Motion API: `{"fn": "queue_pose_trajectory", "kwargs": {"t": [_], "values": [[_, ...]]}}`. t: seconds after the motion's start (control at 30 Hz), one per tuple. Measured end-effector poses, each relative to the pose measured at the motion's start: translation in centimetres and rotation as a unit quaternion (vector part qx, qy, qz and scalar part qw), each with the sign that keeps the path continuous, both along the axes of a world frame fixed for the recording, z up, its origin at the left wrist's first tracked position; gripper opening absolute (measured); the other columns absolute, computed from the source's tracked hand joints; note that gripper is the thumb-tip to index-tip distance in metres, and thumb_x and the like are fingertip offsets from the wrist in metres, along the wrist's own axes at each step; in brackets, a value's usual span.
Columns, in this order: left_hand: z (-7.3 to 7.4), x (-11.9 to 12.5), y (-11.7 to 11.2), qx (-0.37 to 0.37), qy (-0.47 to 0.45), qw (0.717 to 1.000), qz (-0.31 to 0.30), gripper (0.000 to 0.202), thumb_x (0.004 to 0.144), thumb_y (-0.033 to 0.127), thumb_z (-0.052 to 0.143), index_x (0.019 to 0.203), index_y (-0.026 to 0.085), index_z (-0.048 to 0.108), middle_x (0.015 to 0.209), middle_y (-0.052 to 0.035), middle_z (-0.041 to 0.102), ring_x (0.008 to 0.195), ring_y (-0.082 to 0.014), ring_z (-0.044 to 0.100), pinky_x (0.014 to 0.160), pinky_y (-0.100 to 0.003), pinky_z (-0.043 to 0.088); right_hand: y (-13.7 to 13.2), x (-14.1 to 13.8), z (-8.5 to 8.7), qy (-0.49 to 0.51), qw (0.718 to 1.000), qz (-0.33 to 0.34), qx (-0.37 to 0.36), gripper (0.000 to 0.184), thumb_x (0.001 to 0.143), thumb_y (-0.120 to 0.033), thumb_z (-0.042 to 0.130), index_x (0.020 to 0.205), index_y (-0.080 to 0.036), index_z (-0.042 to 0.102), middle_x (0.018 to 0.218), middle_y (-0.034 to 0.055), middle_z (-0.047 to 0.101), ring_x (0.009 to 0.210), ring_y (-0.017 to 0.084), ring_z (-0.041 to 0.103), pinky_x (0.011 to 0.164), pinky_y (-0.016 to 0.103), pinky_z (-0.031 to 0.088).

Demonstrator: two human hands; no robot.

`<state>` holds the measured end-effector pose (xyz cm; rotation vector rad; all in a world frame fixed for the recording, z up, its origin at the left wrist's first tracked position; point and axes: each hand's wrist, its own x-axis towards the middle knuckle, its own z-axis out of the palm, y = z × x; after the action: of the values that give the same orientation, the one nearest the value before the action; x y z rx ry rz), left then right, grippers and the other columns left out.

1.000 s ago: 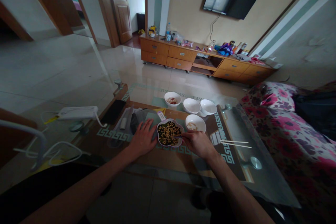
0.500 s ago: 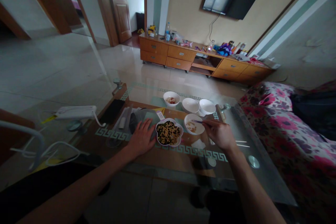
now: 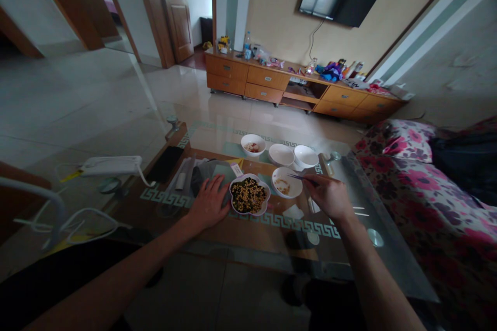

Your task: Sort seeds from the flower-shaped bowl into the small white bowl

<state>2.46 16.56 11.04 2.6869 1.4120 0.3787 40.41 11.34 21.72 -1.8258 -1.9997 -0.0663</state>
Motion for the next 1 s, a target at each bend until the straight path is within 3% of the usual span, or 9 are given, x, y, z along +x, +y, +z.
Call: {"fn": "queue_pose_trajectory", "kwargs": {"t": [0.2, 0.47, 1.0], "values": [[0.1, 0.0, 0.0, -0.005, 0.004, 1.000, -0.006, 0.053, 0.101, 0.039, 0.056, 0.149, 0.014, 0.061, 0.166, -0.0244, 0.049, 0.158, -0.0389, 0.041, 0.129, -0.063, 0.033, -0.1, -4.2, -1.2, 0.019, 0.996, 0.067, -0.056, 0.025, 0.104, -0.029, 0.061, 0.110, -0.023, 0.085, 0.105, 0.0065, 0.085, 0.084, 0.022, 0.080, 0.076, 0.028, 0.059], [0.0, 0.0, 0.1, -0.004, 0.016, 1.000, -0.003, 0.055, 0.101, 0.038, 0.056, 0.151, 0.015, 0.059, 0.167, -0.0231, 0.048, 0.159, -0.0384, 0.040, 0.130, -0.063, 0.033, -0.4, -8.6, -2.0, -0.044, 0.977, 0.131, -0.163, 0.024, 0.106, -0.024, 0.064, 0.121, -0.025, 0.084, 0.104, 0.0071, 0.084, 0.090, 0.022, 0.079, 0.078, 0.027, 0.057], [0.2, 0.0, 0.0, -0.008, 0.006, 1.000, -0.001, 0.054, 0.101, 0.037, 0.057, 0.150, 0.015, 0.060, 0.166, -0.0235, 0.049, 0.159, -0.0383, 0.040, 0.130, -0.062, 0.033, -0.1, -9.2, -2.1, -0.082, 0.970, 0.127, -0.192, 0.024, 0.107, -0.024, 0.063, 0.119, -0.025, 0.084, 0.104, 0.0064, 0.084, 0.091, 0.022, 0.079, 0.076, 0.027, 0.057]]}}
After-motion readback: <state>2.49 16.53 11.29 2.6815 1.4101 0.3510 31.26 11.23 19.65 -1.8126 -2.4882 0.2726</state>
